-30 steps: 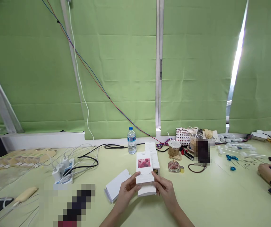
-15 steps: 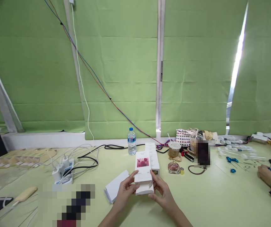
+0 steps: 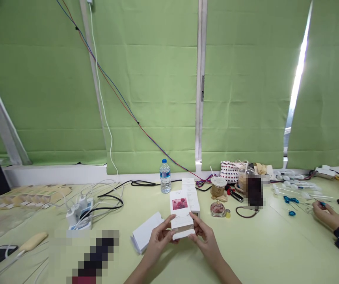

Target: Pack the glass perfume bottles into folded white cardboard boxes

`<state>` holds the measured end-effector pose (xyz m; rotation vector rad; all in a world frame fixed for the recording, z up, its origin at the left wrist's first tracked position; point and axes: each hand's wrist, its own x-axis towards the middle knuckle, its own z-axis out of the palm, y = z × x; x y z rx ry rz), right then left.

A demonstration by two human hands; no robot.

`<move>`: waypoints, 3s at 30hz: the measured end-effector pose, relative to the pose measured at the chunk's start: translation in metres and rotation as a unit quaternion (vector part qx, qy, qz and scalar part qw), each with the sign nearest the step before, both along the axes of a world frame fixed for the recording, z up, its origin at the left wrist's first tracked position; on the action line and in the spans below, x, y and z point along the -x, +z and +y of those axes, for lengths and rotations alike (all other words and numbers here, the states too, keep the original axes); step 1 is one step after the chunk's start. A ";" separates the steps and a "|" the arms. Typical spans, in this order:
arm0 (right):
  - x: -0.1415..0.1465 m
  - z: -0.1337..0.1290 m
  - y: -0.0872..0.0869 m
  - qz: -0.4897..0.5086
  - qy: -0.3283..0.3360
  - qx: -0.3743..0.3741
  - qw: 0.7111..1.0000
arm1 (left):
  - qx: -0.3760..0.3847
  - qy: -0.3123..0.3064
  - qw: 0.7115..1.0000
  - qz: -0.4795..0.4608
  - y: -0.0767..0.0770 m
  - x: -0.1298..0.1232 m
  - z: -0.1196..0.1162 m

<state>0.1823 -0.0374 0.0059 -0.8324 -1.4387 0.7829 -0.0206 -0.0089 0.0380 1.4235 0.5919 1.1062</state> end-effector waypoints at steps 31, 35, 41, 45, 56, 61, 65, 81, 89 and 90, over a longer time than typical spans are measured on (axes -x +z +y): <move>-0.001 -0.002 -0.006 0.010 -0.087 0.033 0.996 | -0.110 -0.008 0.992 0.057 -0.011 0.004 0.004; -0.001 0.000 -0.009 0.005 -0.086 0.030 0.996 | -0.122 -0.006 0.990 0.065 -0.012 0.005 0.004; 0.002 0.000 -0.013 0.019 -0.085 0.043 0.995 | -0.109 0.023 0.991 0.074 -0.012 0.004 0.006; 0.005 0.000 -0.013 0.001 -0.100 0.035 0.994 | -0.097 0.013 0.993 0.066 -0.010 0.003 0.005; 0.004 -0.005 -0.004 -0.078 -0.176 -0.055 0.980 | -0.115 0.072 0.989 0.062 -0.007 0.004 0.004; 0.006 -0.007 -0.003 -0.074 -0.182 -0.045 0.979 | -0.170 0.101 0.974 0.111 -0.008 0.007 0.004; 0.007 -0.006 -0.003 -0.065 -0.175 -0.039 0.982 | -0.189 0.104 0.968 0.129 -0.009 0.008 0.004; 0.011 -0.004 -0.002 0.034 -0.048 0.034 0.998 | -0.181 0.098 0.971 0.120 -0.007 0.006 0.004; 0.005 -0.004 0.002 -0.002 -0.001 -0.016 1.000 | -0.170 0.072 0.977 0.108 -0.003 0.007 0.001; 0.004 -0.004 0.002 0.004 -0.006 -0.018 1.000 | -0.170 0.069 0.977 0.108 -0.003 0.007 0.001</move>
